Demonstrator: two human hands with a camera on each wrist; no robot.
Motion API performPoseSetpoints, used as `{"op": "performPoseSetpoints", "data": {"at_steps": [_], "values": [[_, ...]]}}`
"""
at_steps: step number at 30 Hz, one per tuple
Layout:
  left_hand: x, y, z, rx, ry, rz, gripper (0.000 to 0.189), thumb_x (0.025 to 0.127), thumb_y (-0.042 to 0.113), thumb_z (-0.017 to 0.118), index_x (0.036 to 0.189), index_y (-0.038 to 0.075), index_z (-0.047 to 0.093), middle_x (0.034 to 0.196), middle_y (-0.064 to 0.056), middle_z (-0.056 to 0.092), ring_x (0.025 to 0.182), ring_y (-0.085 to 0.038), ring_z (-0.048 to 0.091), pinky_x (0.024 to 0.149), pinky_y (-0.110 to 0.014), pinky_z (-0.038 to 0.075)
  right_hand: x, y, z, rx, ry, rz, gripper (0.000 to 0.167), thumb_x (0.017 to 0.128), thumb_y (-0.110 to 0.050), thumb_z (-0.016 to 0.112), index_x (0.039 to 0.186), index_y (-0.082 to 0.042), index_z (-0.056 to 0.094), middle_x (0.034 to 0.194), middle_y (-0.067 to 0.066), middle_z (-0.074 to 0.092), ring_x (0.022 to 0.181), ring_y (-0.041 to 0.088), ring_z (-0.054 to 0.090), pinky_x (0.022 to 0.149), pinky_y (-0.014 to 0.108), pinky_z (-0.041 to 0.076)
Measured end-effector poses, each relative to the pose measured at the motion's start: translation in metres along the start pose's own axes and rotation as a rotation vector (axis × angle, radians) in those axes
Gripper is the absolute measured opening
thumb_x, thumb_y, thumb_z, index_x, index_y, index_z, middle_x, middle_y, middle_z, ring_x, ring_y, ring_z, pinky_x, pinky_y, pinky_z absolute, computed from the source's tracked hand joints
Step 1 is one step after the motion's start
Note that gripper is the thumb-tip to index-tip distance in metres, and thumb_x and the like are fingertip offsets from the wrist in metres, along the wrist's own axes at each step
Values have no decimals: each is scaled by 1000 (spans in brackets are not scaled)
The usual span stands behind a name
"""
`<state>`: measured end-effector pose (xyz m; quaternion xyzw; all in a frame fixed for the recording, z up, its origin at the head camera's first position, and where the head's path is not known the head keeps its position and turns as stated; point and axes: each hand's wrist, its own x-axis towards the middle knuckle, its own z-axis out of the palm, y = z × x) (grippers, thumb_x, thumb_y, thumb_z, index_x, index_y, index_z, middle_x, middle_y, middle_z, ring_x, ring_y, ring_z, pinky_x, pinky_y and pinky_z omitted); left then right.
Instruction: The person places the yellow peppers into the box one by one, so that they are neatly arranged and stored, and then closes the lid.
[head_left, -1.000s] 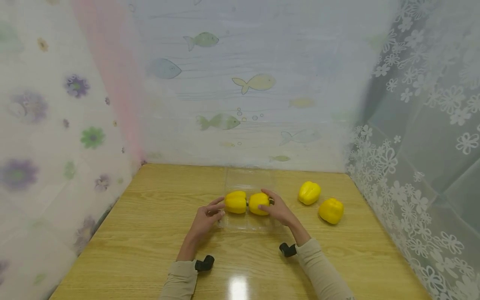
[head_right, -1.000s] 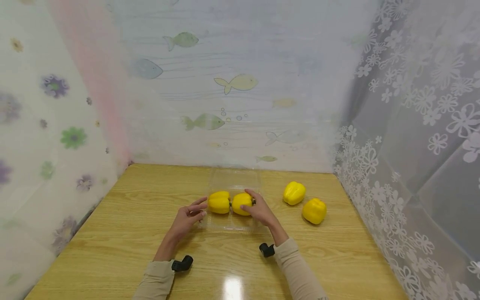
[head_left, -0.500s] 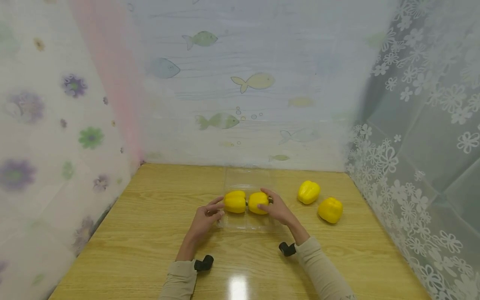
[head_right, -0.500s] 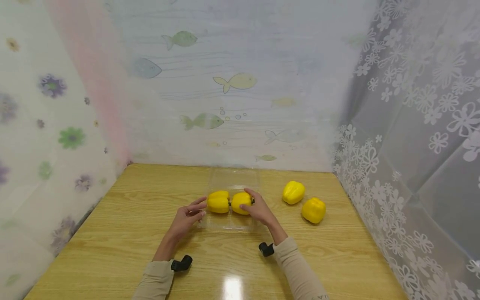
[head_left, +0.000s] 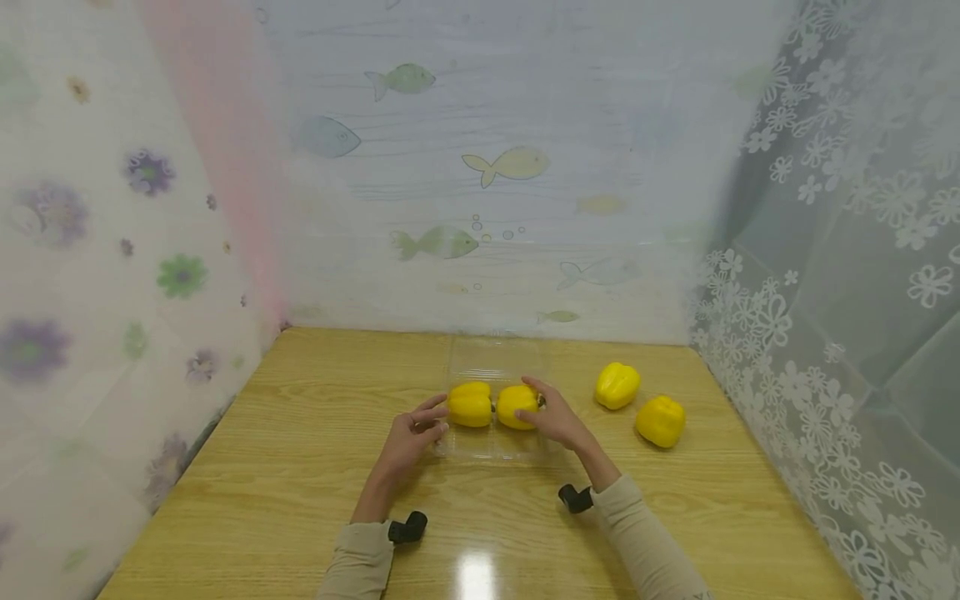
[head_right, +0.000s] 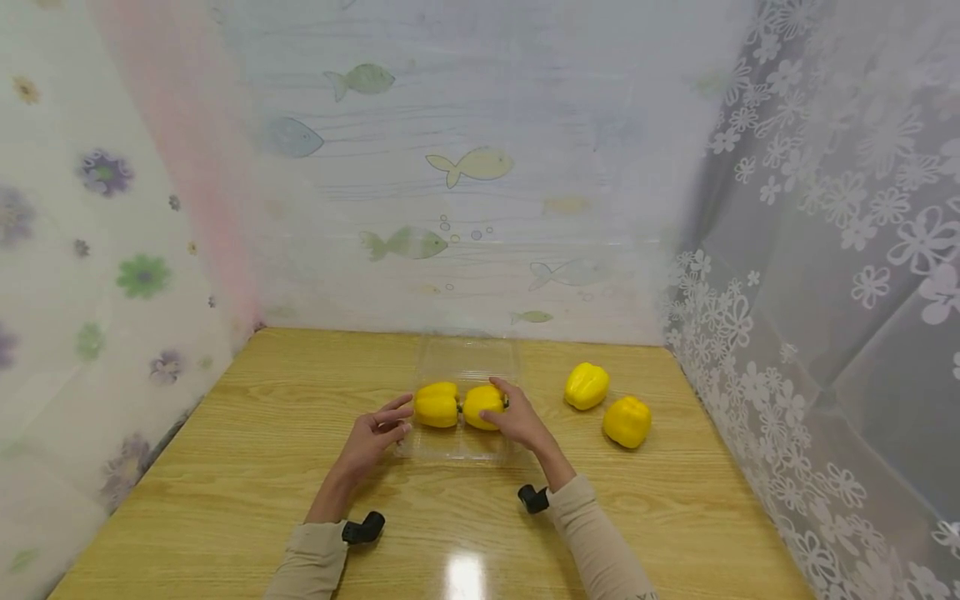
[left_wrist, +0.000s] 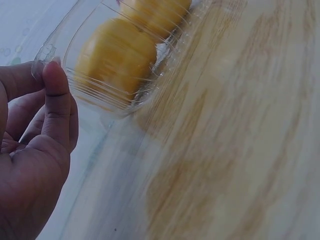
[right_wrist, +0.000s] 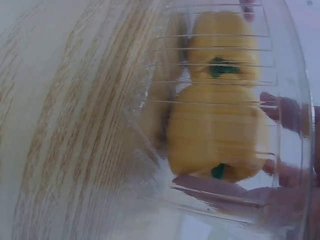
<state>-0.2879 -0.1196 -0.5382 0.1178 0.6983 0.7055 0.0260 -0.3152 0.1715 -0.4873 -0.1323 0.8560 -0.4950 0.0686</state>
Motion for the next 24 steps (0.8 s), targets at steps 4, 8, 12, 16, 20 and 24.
{"op": "performPoseSetpoints", "data": {"at_steps": [4,8,12,16,20,24], "values": [[-1,0,0,-7,2,0,33,97,1,66,129,-9,65,157,-13,46,136,-39,51,81,-18,50,-3,-1,-4,-20,8,-1,67,98,-11,68,156,-1,36,162,24,32,147,49,28,114,63,31],[-1,1,1,-10,2,2,33,97,1,66,129,-9,65,157,-14,46,136,-39,51,81,-18,50,-7,-4,-9,-22,21,-4,66,98,-14,68,157,-5,38,164,23,29,147,52,28,111,63,35],[-2,1,1,-7,0,3,34,97,2,66,129,-9,65,157,-14,45,135,-39,51,80,-18,50,-10,-6,-16,11,35,-30,64,99,-14,67,156,-6,39,164,23,28,147,52,28,108,62,40],[-3,2,1,-2,-3,-4,34,98,3,65,130,-9,64,158,-13,45,133,-39,52,81,-19,50,-12,-5,-27,66,70,-85,61,100,-12,66,154,-2,40,161,24,32,146,50,32,107,58,43],[-3,3,2,-8,2,-10,35,98,3,66,130,-9,64,158,-13,45,133,-39,52,81,-18,50,-14,-2,-39,124,144,-135,56,100,-9,65,151,1,44,156,25,41,140,47,42,105,56,45],[-3,5,2,-9,8,-10,34,97,2,66,129,-10,65,157,-14,45,133,-39,52,80,-18,50,-16,5,-50,139,229,-166,51,100,-9,65,147,3,48,150,26,48,136,45,49,104,52,48]]}}
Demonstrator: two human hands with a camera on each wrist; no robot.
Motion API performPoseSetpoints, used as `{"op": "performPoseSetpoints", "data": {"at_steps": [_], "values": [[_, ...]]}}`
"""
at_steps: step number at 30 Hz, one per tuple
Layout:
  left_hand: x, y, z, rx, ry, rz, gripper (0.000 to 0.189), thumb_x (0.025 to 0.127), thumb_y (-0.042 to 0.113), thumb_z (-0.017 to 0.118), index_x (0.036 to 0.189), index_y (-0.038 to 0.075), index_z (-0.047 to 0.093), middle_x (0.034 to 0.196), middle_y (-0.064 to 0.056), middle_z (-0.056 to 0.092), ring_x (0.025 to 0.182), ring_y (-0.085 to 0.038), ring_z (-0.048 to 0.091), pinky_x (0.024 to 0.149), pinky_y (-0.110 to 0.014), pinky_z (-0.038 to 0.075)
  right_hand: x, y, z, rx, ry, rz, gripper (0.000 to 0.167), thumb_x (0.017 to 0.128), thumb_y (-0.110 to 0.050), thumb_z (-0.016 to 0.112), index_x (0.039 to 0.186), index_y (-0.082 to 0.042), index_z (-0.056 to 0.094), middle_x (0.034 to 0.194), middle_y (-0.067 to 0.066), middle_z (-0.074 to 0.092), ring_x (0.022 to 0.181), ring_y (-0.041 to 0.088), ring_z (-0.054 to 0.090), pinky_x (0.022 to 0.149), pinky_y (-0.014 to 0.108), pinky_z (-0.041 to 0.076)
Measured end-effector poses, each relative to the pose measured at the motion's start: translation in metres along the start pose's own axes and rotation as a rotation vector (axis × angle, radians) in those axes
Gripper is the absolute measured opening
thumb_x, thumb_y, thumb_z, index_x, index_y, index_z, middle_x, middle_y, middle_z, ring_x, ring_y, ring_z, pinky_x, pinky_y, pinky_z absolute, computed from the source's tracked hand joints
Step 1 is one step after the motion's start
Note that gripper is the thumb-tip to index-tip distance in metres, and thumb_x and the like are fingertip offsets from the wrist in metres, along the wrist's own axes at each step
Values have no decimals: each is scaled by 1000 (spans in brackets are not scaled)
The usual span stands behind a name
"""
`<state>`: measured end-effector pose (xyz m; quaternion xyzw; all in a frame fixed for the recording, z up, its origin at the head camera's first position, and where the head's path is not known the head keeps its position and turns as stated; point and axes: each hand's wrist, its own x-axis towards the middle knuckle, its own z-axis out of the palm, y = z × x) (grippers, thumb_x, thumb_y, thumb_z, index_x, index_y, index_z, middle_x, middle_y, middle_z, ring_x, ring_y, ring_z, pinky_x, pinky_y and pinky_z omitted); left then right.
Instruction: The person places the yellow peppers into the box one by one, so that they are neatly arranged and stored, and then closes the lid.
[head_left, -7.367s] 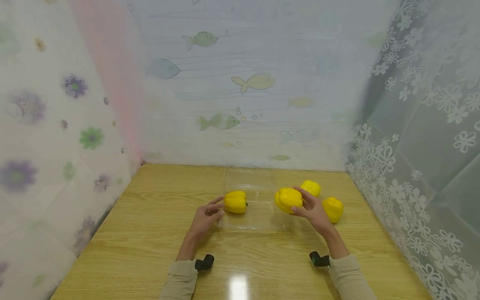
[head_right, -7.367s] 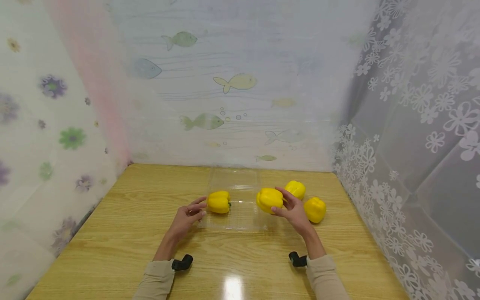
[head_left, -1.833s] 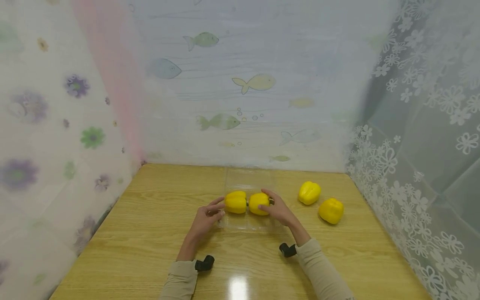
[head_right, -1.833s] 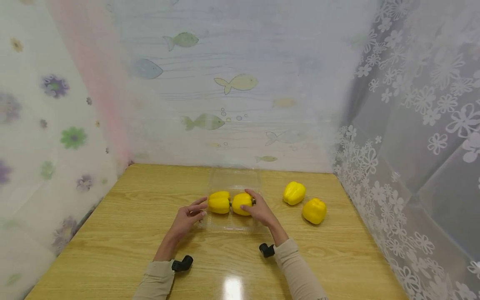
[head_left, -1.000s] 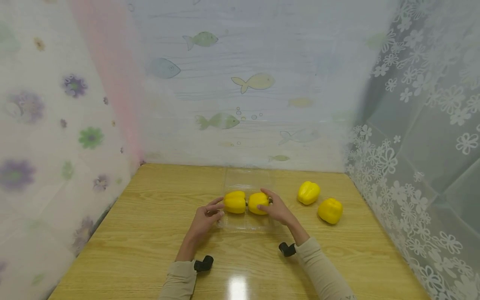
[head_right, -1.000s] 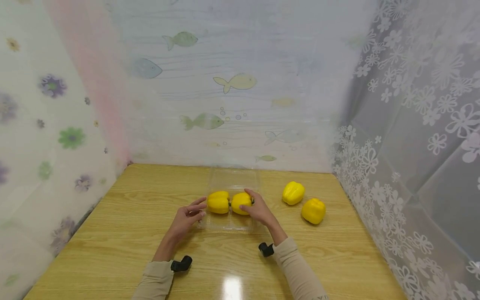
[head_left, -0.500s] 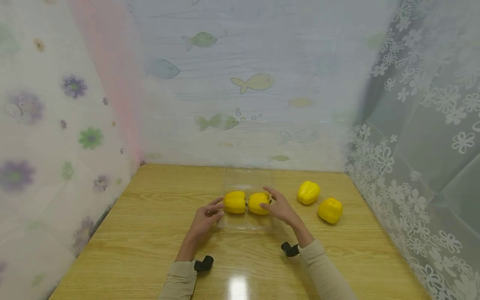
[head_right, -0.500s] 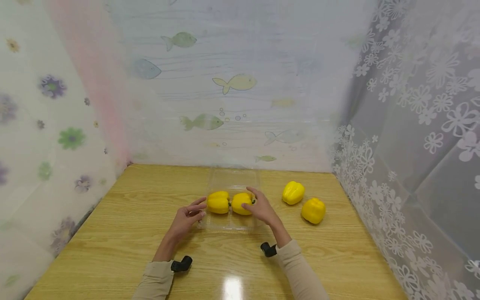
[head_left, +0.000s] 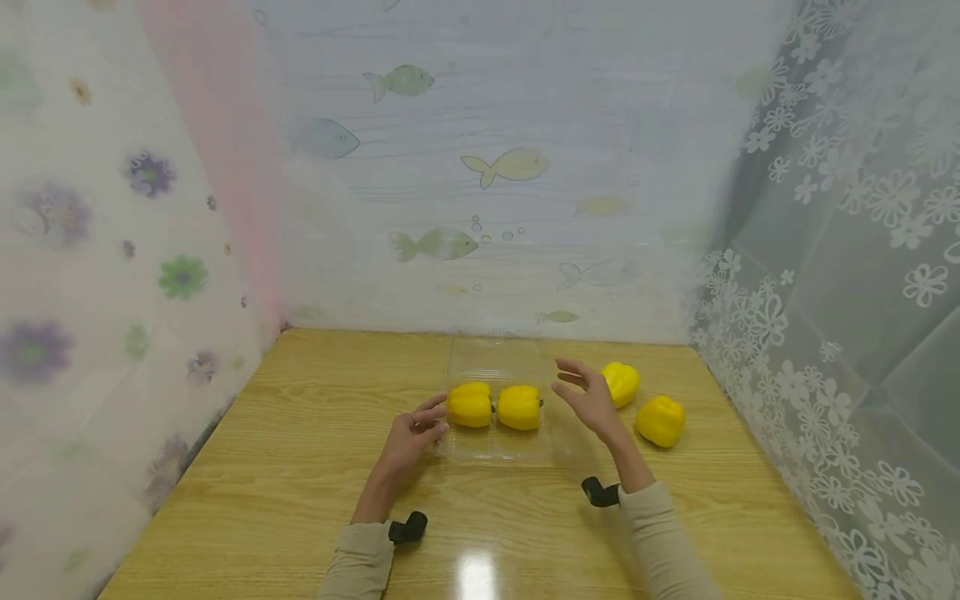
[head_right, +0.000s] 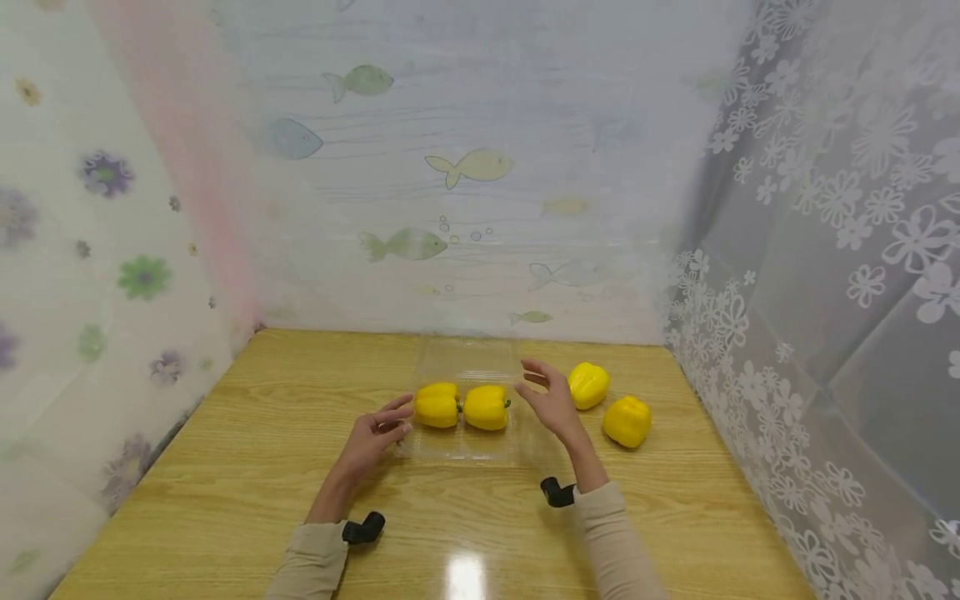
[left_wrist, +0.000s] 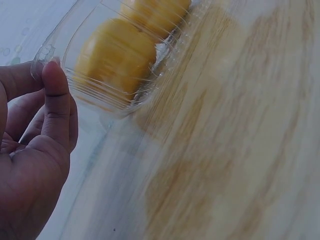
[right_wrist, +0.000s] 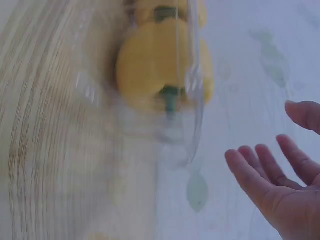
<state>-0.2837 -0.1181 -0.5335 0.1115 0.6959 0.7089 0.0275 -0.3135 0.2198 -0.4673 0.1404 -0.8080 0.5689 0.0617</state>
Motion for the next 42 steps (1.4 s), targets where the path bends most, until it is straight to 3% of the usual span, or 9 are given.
{"op": "performPoseSetpoints", "data": {"at_steps": [9,14,20,33,42], "values": [[0,0,0,-2,-1,-10,34,97,1,66,129,-10,64,157,-13,46,136,-39,51,80,-17,50,1,31,-25,-55,232,-97,38,98,-4,66,134,6,61,135,27,60,124,43,56,102,42,51],[0,0,0,3,-1,-13,34,97,2,66,130,-10,64,157,-13,45,135,-39,51,81,-18,50,3,43,-38,-77,314,-35,36,98,-1,63,133,5,61,137,27,58,129,39,52,111,48,42],[0,-1,0,10,-1,-19,33,97,3,66,129,-8,65,157,-11,46,131,-39,53,80,-19,50,4,43,-50,-172,302,82,44,99,-1,58,142,6,53,151,28,46,146,42,35,120,56,24],[3,-3,0,19,27,-6,30,96,0,67,126,-6,69,154,-10,50,123,-27,60,76,-20,50,6,52,-61,-385,197,173,67,102,-11,58,156,8,25,161,32,24,151,47,20,121,60,19],[3,-4,-1,24,9,8,31,96,2,67,126,-7,68,155,-12,49,130,-36,56,77,-18,49,5,59,-60,-467,151,184,69,101,-8,56,156,12,20,160,36,19,150,51,16,120,62,16]]}}
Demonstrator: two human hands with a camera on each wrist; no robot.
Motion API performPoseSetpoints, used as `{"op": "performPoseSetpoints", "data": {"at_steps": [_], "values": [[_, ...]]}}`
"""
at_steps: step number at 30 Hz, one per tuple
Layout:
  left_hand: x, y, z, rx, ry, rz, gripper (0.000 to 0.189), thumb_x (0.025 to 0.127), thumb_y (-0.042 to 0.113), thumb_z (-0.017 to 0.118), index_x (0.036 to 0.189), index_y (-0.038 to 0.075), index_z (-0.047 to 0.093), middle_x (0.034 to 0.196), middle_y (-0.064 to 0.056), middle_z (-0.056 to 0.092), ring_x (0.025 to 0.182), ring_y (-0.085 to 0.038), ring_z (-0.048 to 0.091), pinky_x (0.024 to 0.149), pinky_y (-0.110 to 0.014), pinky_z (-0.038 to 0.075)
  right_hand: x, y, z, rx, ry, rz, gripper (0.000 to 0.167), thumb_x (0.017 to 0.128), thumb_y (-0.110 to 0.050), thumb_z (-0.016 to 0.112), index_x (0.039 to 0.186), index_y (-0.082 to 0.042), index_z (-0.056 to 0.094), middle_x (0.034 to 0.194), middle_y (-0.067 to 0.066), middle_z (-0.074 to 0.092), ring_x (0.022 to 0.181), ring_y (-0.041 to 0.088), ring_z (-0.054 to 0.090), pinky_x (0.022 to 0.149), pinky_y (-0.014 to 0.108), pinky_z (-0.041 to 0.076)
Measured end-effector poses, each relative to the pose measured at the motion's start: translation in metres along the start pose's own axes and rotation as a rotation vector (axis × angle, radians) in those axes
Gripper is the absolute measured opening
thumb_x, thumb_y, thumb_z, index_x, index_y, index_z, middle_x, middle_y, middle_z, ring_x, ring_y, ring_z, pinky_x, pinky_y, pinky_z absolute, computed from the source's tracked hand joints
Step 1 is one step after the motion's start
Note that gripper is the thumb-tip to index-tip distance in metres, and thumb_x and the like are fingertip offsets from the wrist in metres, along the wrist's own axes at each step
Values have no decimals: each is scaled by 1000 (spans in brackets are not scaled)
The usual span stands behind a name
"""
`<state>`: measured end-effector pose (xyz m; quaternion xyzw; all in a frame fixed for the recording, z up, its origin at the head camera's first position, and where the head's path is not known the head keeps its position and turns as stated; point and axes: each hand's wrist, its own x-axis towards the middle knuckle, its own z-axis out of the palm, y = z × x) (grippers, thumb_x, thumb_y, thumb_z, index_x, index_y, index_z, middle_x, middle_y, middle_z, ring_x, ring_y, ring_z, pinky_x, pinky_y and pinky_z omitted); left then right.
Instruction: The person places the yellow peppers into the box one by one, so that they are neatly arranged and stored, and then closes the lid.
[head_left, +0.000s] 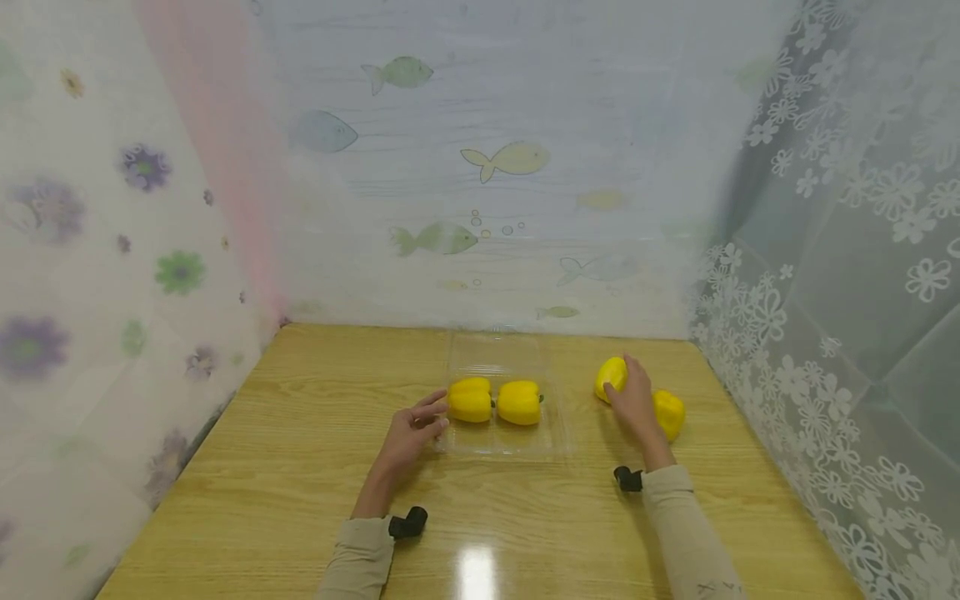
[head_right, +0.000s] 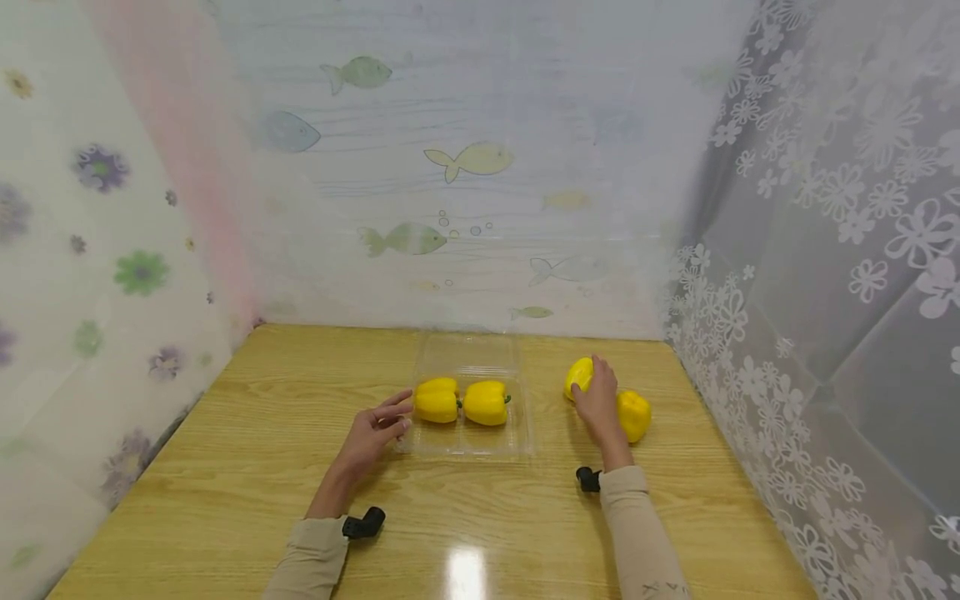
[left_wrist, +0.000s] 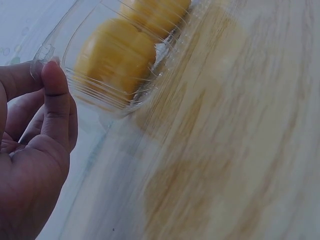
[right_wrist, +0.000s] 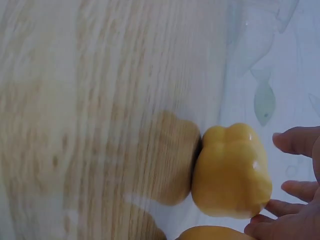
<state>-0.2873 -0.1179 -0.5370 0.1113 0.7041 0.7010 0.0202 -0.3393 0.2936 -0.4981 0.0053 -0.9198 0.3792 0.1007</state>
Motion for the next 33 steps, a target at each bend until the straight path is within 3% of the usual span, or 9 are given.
{"op": "performPoseSetpoints", "data": {"at_steps": [5,12,17,24,33], "values": [[0,1,0,6,-13,10,32,97,3,67,127,-8,67,155,-12,48,127,-38,56,77,-18,49,-3,-4,2,-40,-8,-34,67,99,-3,56,153,15,23,158,37,24,148,52,19,121,61,17],[-1,1,0,23,10,6,30,96,2,68,125,-6,69,154,-11,50,111,-23,61,75,-19,50,-7,-12,2,-84,-20,-22,60,100,-5,56,151,14,32,151,36,35,142,52,30,117,61,26],[-2,2,1,6,1,-7,33,97,3,67,128,-7,67,156,-13,48,124,-32,59,78,-19,51,-7,-10,3,-41,-11,-27,58,99,-9,62,148,12,40,146,35,39,138,50,36,114,61,32],[-3,2,1,-8,-10,-16,34,97,3,67,129,-8,66,157,-12,46,130,-39,54,80,-19,50,-4,-4,3,-23,-59,23,73,99,-18,65,155,10,27,157,36,24,146,51,25,118,61,24],[-2,1,0,-21,-13,-5,34,97,3,66,130,-9,65,157,-13,46,131,-41,54,79,-19,50,-4,-2,1,-12,-158,-8,80,100,-22,64,156,12,19,160,37,20,149,52,18,120,62,18]]}}
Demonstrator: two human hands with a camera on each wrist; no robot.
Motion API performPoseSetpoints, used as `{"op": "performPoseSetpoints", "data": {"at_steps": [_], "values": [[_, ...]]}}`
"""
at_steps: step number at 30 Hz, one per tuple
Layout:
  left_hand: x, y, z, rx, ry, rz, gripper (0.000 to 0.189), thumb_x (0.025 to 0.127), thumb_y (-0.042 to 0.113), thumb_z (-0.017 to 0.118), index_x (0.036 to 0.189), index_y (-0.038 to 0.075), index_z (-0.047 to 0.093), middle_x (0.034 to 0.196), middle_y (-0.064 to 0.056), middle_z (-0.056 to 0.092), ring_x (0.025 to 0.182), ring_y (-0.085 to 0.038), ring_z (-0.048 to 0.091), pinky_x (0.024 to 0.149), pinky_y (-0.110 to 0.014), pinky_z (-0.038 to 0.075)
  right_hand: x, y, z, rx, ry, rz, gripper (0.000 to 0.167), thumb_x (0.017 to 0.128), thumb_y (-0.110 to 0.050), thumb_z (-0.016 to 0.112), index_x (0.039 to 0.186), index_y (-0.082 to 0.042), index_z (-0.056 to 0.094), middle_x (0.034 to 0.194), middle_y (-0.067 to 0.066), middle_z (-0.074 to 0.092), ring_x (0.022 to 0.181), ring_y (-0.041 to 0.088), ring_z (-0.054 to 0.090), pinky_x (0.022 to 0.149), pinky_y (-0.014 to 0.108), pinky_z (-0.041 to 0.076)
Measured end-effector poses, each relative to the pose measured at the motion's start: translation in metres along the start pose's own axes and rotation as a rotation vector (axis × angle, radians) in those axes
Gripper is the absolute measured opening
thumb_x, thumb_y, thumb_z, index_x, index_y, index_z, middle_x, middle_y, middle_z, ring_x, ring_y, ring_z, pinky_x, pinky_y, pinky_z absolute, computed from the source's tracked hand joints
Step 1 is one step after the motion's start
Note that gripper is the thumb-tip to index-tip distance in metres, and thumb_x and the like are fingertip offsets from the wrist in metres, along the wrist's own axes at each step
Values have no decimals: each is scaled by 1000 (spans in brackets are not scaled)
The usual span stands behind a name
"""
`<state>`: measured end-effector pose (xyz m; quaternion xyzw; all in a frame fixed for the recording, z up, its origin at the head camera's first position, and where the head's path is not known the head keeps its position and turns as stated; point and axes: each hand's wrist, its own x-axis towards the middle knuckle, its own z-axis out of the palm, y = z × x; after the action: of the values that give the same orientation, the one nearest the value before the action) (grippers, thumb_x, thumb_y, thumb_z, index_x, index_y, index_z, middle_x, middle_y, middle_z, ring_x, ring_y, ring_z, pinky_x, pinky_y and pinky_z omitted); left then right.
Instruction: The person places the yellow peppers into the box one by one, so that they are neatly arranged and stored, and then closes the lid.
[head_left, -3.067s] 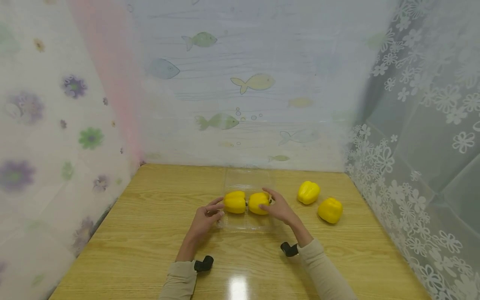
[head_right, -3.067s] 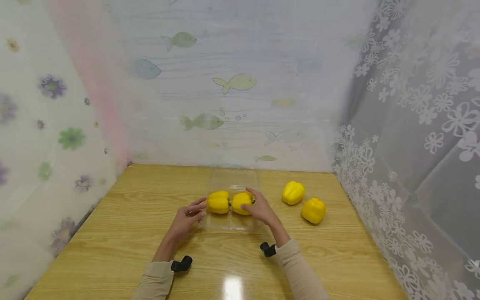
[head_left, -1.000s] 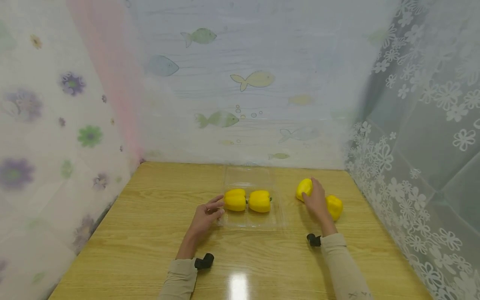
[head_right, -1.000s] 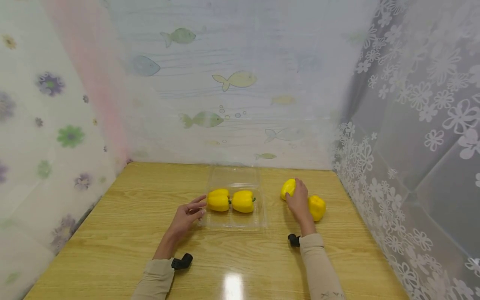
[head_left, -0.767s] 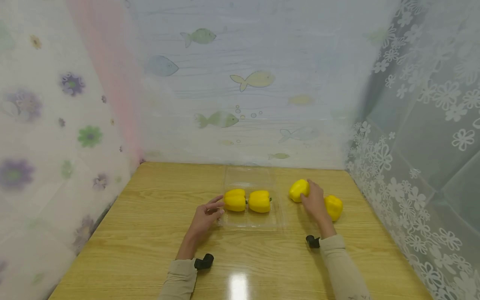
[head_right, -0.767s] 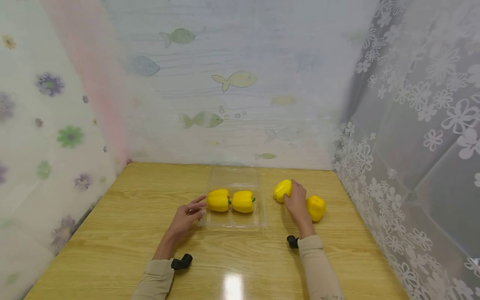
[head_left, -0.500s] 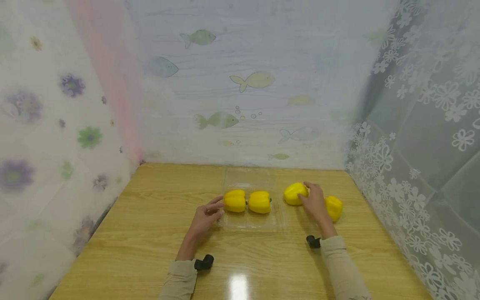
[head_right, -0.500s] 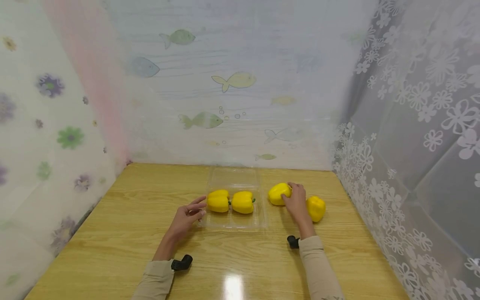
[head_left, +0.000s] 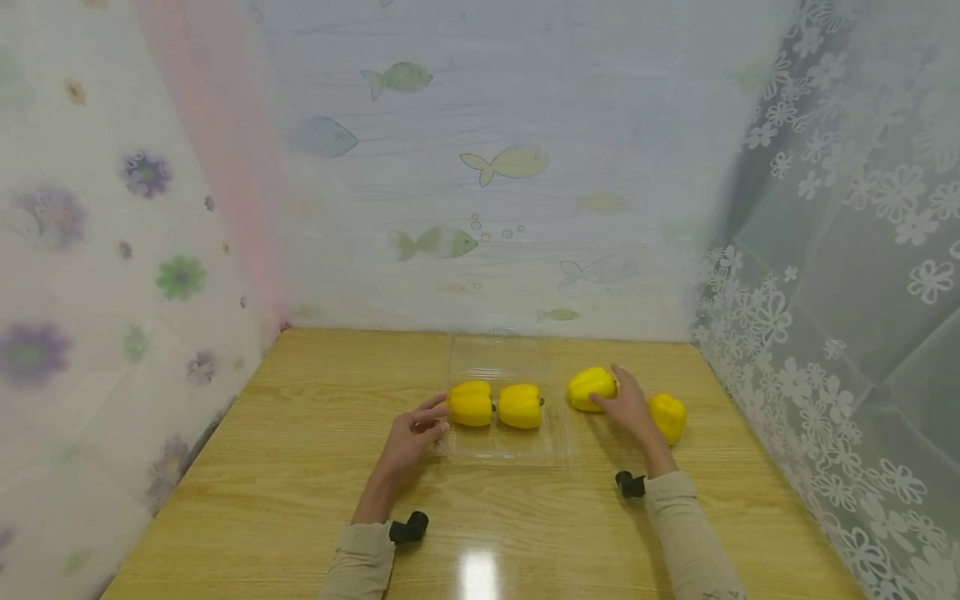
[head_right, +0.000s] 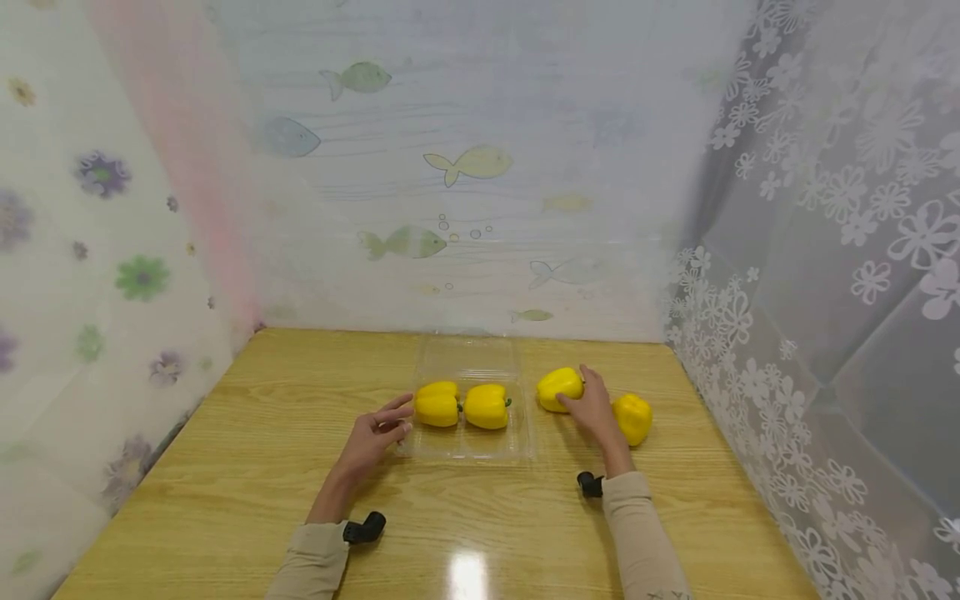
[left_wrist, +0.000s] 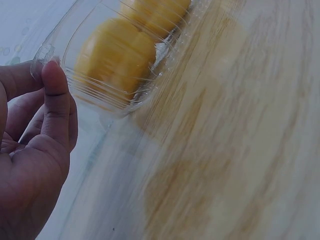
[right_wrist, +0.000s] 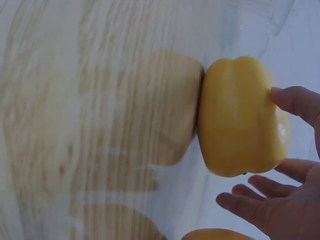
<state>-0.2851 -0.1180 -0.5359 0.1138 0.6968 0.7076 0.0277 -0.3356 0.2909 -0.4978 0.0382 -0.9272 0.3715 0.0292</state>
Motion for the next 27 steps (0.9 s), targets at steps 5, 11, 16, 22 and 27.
{"op": "performPoseSetpoints", "data": {"at_steps": [5,11,16,22,27], "values": [[1,-2,-1,11,2,4,34,97,2,66,129,-9,65,156,-12,47,130,-41,55,78,-18,50,-1,3,2,37,-54,6,78,102,-23,61,158,9,17,160,36,23,146,53,26,118,61,25],[1,-2,0,1,0,15,34,97,1,66,129,-10,65,156,-14,47,128,-43,55,77,-19,50,-1,4,4,43,-59,-20,80,100,-28,67,157,9,25,153,37,34,135,52,41,109,60,39],[0,-1,-1,-7,-2,6,34,97,2,66,129,-9,65,156,-13,47,124,-38,57,76,-19,50,-2,2,5,51,-83,-38,84,98,-33,69,156,10,26,155,37,32,134,54,43,109,61,39],[0,-2,-1,12,4,14,33,97,3,67,128,-8,66,156,-14,47,112,-25,61,76,-20,50,-5,0,6,115,-103,-11,83,97,-36,70,155,7,29,157,34,31,136,52,43,107,59,42],[0,-2,-1,4,3,12,32,97,2,67,127,-8,67,155,-14,48,107,-20,62,75,-20,50,-6,0,6,174,-115,32,85,96,-38,72,154,5,28,157,32,29,140,51,39,110,58,40]]}}
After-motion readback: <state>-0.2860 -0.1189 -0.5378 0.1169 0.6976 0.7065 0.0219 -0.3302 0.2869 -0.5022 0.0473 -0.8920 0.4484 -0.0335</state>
